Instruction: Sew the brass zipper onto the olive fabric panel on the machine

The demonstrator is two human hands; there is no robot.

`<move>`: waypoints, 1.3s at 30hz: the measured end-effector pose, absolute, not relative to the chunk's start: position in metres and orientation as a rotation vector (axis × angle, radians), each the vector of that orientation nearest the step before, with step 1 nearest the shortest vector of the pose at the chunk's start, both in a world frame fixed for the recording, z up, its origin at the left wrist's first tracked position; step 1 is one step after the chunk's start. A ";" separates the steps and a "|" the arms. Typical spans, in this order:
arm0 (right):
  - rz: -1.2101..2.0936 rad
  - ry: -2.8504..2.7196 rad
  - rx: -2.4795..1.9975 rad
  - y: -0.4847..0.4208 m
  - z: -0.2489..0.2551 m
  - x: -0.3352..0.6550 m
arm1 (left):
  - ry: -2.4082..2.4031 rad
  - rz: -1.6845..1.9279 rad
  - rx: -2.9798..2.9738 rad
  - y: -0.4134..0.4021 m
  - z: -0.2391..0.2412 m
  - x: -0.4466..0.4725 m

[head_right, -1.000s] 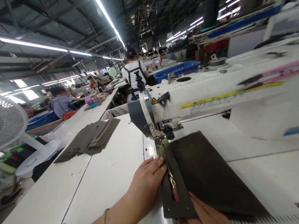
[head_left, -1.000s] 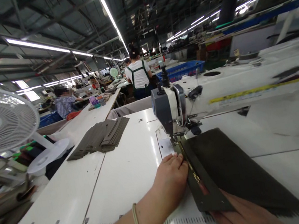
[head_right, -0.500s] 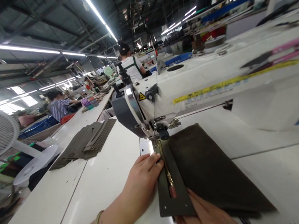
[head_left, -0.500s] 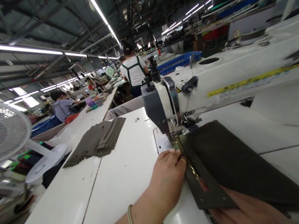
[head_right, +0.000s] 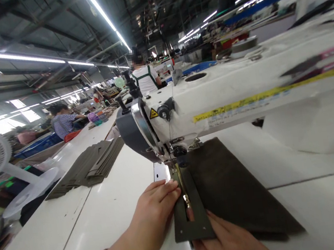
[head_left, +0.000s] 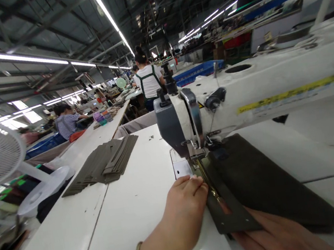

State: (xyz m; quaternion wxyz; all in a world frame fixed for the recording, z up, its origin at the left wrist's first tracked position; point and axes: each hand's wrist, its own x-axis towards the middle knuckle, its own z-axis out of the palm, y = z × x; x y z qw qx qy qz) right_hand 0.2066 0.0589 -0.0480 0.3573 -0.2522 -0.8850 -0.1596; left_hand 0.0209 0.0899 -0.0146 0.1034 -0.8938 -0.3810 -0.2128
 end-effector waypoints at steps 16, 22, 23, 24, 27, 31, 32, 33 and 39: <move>-0.375 -2.293 -0.520 0.091 -0.033 0.202 | -1.209 -0.693 -2.696 0.101 -0.013 0.022; -0.356 -2.305 -0.490 0.103 -0.039 0.199 | -1.289 -0.823 -2.706 0.106 -0.018 0.021; -0.353 -2.306 -0.487 0.105 -0.040 0.199 | -1.321 -0.838 -2.700 0.107 -0.019 0.022; -0.346 -2.304 -0.487 0.107 -0.041 0.199 | -1.357 -0.849 -2.692 0.108 -0.020 0.022; -0.312 -2.313 -0.499 0.111 -0.042 0.197 | -1.468 -0.840 -2.676 0.109 -0.022 0.022; -0.255 -2.315 -0.503 0.112 -0.037 0.199 | -1.543 -0.760 -2.718 0.107 -0.023 0.022; -0.213 -2.320 -0.503 0.111 -0.035 0.200 | -1.548 -0.749 -2.736 0.106 -0.023 0.022; -0.164 -2.328 -0.508 0.111 -0.034 0.202 | -1.548 -0.742 -2.748 0.105 -0.023 0.022; -0.034 -2.366 -0.826 0.125 -0.024 0.203 | -1.573 -0.681 -2.736 0.094 -0.014 0.024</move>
